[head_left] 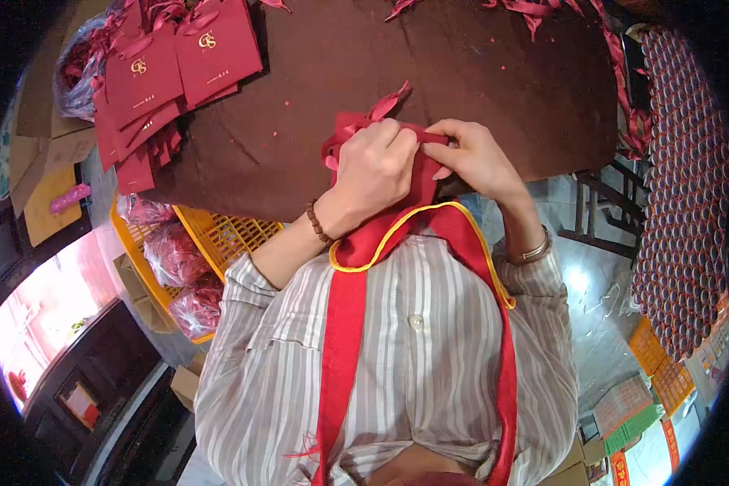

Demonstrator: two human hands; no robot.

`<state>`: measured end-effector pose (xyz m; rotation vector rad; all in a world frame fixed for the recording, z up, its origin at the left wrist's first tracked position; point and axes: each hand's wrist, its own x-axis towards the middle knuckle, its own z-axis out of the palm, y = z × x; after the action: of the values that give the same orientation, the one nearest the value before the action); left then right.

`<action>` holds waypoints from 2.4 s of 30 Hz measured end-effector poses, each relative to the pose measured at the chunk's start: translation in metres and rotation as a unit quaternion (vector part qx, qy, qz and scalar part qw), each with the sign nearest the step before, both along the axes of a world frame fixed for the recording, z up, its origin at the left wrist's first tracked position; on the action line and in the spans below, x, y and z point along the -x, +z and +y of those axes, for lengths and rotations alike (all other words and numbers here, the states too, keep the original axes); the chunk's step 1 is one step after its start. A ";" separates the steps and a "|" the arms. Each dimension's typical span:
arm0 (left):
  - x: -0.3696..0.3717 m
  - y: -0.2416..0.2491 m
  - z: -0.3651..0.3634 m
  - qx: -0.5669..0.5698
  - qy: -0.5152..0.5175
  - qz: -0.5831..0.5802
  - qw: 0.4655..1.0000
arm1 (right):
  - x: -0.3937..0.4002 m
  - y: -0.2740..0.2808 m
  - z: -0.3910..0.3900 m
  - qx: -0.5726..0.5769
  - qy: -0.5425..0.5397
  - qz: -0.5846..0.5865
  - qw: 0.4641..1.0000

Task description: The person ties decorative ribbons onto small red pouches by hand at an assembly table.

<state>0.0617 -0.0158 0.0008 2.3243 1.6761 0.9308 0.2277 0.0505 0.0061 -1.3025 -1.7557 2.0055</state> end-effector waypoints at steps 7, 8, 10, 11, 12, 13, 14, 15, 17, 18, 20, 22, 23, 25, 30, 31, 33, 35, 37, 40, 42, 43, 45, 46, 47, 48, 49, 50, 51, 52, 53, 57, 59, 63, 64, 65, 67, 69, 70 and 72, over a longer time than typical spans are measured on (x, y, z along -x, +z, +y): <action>0.003 -0.005 -0.004 0.018 0.026 -0.039 0.999 | -0.001 0.000 0.000 0.005 0.000 0.015 1.000; 0.002 -0.005 -0.004 0.015 0.025 -0.047 0.998 | -0.001 0.003 0.001 0.011 0.003 0.013 1.000; 0.002 -0.004 -0.004 0.020 0.022 -0.047 0.998 | 0.000 0.004 0.001 0.016 0.006 0.010 1.000; 0.002 -0.004 -0.004 0.025 0.017 -0.048 0.998 | 0.000 0.004 0.001 0.023 -0.002 0.016 1.000; 0.003 -0.004 -0.004 0.024 0.017 -0.049 0.998 | -0.001 0.004 0.000 0.030 -0.010 0.023 0.999; 0.004 -0.004 -0.005 0.037 0.022 -0.056 0.997 | -0.001 0.004 0.000 0.030 -0.010 0.022 0.999; 0.006 -0.005 -0.006 0.051 0.027 -0.063 0.996 | -0.002 0.004 0.000 0.051 -0.019 0.035 0.998; 0.009 -0.005 -0.007 0.052 0.027 -0.063 0.996 | -0.002 0.004 -0.001 0.072 -0.029 0.048 0.996; 0.014 -0.007 -0.009 0.080 0.047 -0.078 0.993 | -0.002 0.001 0.000 0.086 -0.035 0.063 0.994; 0.014 -0.008 -0.009 0.083 0.055 -0.082 0.992 | -0.001 0.000 0.000 0.100 -0.039 0.078 0.991; 0.013 -0.008 -0.009 0.078 0.056 -0.081 0.992 | 0.001 0.003 0.000 0.094 -0.034 0.065 0.993; 0.012 -0.006 -0.007 0.069 0.056 -0.081 0.993 | 0.002 0.003 0.001 0.083 -0.031 0.051 0.995; 0.011 -0.006 -0.006 0.062 0.048 -0.078 0.994 | 0.001 0.001 0.000 0.070 -0.029 0.050 0.996; 0.010 -0.006 -0.006 0.055 0.039 -0.076 0.995 | 0.001 -0.002 0.000 0.057 -0.027 0.047 0.997; 0.011 -0.002 -0.007 0.069 0.038 -0.066 0.995 | 0.005 -0.006 -0.002 -0.109 0.014 -0.011 0.994; 0.011 0.000 -0.008 0.068 0.040 -0.066 0.995 | 0.005 -0.007 -0.002 -0.110 0.016 -0.011 0.994; 0.009 0.002 -0.009 0.080 0.045 -0.054 0.994 | 0.004 -0.007 -0.003 -0.137 0.026 -0.026 0.990; 0.006 0.001 -0.007 0.055 0.039 -0.040 0.997 | 0.003 -0.007 -0.005 -0.140 0.022 -0.015 0.990; 0.004 0.001 -0.007 0.030 0.032 -0.025 0.999 | 0.003 -0.009 -0.005 -0.144 0.017 -0.003 0.989; 0.003 -0.002 -0.008 0.006 0.023 -0.004 1.000 | 0.001 -0.007 -0.006 -0.128 0.019 -0.004 0.992; 0.005 -0.008 -0.010 0.003 0.021 -0.014 1.000 | 0.003 -0.001 -0.007 -0.036 -0.014 0.006 0.999; 0.005 -0.010 -0.009 0.003 0.020 -0.015 1.000 | 0.003 -0.003 -0.007 -0.036 -0.015 0.006 0.999; 0.005 -0.014 -0.008 -0.008 0.024 -0.028 0.999 | 0.003 -0.007 -0.005 -0.058 0.005 -0.025 0.998; 0.005 -0.014 -0.008 -0.008 0.025 -0.028 0.999 | 0.003 -0.006 -0.005 -0.058 0.006 -0.025 0.998; 0.005 -0.014 -0.008 0.000 0.028 -0.026 0.999 | 0.003 -0.004 -0.004 -0.047 0.009 -0.027 0.998; 0.004 -0.014 -0.008 0.009 0.031 -0.023 0.999 | 0.003 -0.002 -0.003 -0.035 0.013 -0.030 0.999; 0.003 -0.013 -0.008 0.007 0.032 -0.024 0.999 | 0.002 -0.002 -0.002 -0.036 0.014 -0.031 0.999; 0.001 -0.011 -0.007 0.006 0.032 -0.012 0.999 | 0.002 -0.001 -0.001 -0.063 0.026 -0.046 0.997; 0.000 -0.010 -0.006 0.006 0.031 0.000 0.999 | 0.001 -0.001 -0.001 -0.089 0.038 -0.062 0.993; -0.001 -0.008 -0.006 0.006 0.032 -0.001 0.999 | 0.000 -0.002 -0.001 -0.089 0.040 -0.062 0.993; -0.002 -0.005 -0.006 0.001 0.028 0.006 1.000 | -0.001 -0.002 -0.002 -0.093 0.034 -0.046 0.994; -0.001 -0.008 -0.006 -0.020 0.011 0.020 1.000 | -0.004 -0.003 -0.004 -0.096 0.021 -0.013 0.995; 0.004 -0.009 -0.008 -0.043 0.006 0.009 0.999 | -0.004 0.002 -0.006 -0.072 0.013 0.008 0.997; 0.004 -0.016 -0.008 -0.063 0.023 -0.010 0.998 | -0.003 -0.001 -0.007 -0.050 0.004 0.040 0.998; 0.005 -0.016 -0.011 -0.029 0.015 0.021 0.999 | -0.003 0.001 -0.007 -0.050 0.005 0.040 0.998; 0.005 -0.017 -0.012 -0.029 0.016 0.021 0.999 | -0.003 0.003 -0.007 -0.054 0.007 0.023 0.998; 0.003 -0.019 -0.012 -0.042 0.020 0.009 0.999 | -0.003 0.004 -0.007 -0.057 0.009 0.004 0.998; 0.002 -0.024 -0.011 -0.052 0.022 0.013 0.998 | -0.002 0.005 -0.008 -0.120 0.014 -0.044 0.992; 0.001 -0.025 -0.011 -0.061 0.023 0.018 0.998 | -0.001 0.005 -0.009 -0.120 0.012 -0.045 0.992; 0.000 -0.024 -0.011 -0.062 0.025 0.029 0.997 | 0.000 0.003 -0.009 -0.112 0.007 -0.056 0.992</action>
<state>0.0618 -0.0266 -0.0230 2.4205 1.7526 1.0150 0.2276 0.0418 0.0095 -1.3537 -1.9778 1.7116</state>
